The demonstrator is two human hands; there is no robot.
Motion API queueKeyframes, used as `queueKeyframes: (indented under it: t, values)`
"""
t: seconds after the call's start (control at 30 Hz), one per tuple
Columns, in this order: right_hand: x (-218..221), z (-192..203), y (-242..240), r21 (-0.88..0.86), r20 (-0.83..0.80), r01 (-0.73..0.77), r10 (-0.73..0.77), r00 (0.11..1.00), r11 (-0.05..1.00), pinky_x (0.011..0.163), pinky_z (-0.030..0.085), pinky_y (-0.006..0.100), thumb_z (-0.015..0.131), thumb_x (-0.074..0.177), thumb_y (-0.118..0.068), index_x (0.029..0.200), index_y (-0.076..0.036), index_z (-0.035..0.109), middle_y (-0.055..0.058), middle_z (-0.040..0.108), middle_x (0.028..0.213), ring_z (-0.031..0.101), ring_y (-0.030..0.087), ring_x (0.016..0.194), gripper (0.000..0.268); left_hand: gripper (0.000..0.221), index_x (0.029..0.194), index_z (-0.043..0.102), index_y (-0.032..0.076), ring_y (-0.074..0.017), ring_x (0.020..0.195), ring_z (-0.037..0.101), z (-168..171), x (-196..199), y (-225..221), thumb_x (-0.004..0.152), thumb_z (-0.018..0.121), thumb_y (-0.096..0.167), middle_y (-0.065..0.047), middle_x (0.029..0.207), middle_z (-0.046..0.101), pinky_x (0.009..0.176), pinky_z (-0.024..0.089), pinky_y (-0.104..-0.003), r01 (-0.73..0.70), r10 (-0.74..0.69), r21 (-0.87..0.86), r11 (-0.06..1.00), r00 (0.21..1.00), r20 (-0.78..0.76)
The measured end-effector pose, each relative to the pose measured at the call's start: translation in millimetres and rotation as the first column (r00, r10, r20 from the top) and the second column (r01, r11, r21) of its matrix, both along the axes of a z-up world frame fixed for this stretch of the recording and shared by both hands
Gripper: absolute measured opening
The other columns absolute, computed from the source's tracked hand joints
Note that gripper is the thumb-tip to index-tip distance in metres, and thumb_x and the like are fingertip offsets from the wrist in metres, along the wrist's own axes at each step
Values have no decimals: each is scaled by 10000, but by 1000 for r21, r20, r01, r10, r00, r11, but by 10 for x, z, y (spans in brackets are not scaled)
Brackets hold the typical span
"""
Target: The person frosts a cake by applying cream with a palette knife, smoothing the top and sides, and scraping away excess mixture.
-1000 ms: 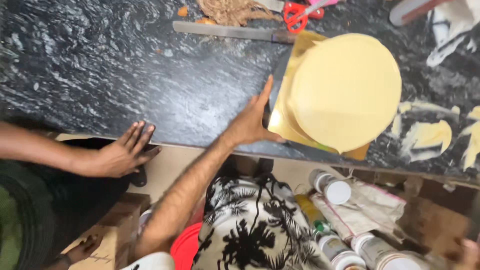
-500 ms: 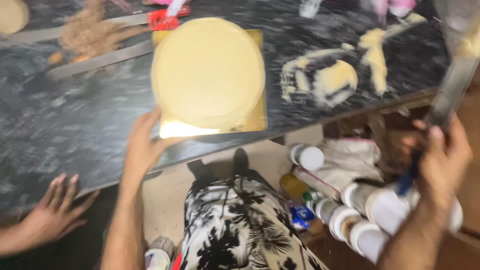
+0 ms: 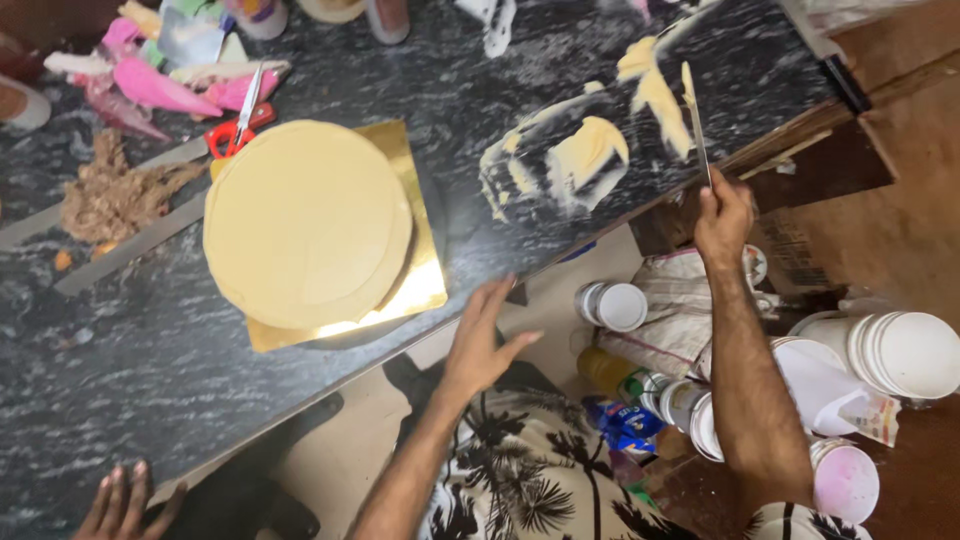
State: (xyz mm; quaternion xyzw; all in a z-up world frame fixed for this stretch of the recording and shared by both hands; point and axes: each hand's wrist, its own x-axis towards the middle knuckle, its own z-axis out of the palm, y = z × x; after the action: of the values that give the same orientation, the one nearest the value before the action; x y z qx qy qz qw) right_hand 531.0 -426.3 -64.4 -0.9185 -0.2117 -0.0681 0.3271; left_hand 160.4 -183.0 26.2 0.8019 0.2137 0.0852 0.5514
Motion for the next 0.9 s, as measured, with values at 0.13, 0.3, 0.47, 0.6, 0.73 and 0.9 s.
queueKeyframes:
  t: [0.13,0.3,0.47,0.6,0.73,0.9]
  values:
    - [303,-5,-5,-285,114,-138,176,978,949,897,492,477,672,972,-86,1345,-126,747,253,632,1061,628,415,1006,382,1206,1606,263,100,-510,1473,104,-75,771,29,648,957,331,-289,1629,169,1166,179,-644,128,-38,351,927,966,-254]
    - [22,-160,52,-35,-84,-379,375,923,925,954,527,432,622,1053,-136,1310,-68,689,205,686,1166,676,357,1092,274,1018,1563,271,15,-493,1523,180,-696,595,46,753,863,186,-320,1631,151,1214,200,-626,219,180,732,646,888,-424]
    - [-880,317,474,-235,-95,-137,118,988,962,750,536,463,664,960,-126,1354,-152,696,254,630,1140,654,400,966,396,866,1574,352,-23,-452,1502,295,-766,-236,-22,797,730,40,-337,1658,251,1149,311,-557,282,89,653,703,876,-474]
    - [-1534,236,919,-224,-361,93,-172,916,970,857,508,475,678,1103,-346,1315,-77,586,188,644,1132,653,374,998,354,507,1323,567,20,-417,1227,521,-724,-923,44,859,751,111,-215,1338,587,1072,420,-525,-314,381,388,867,918,-109]
    - [-1188,264,717,-226,-129,-455,437,890,861,850,538,426,633,915,13,1393,-214,683,181,556,1168,631,365,981,532,219,1274,607,-4,-260,1018,655,-816,-1460,332,1088,695,71,-211,1150,688,986,535,-375,-781,785,-135,609,618,-32]
    - [-432,486,130,-403,-22,-373,399,917,836,809,515,450,621,917,39,1398,-170,707,181,577,1204,609,349,990,532,553,1482,393,57,-278,1159,629,-487,-1702,586,970,575,-39,-155,1373,506,1018,541,-486,-706,902,-621,340,431,4]
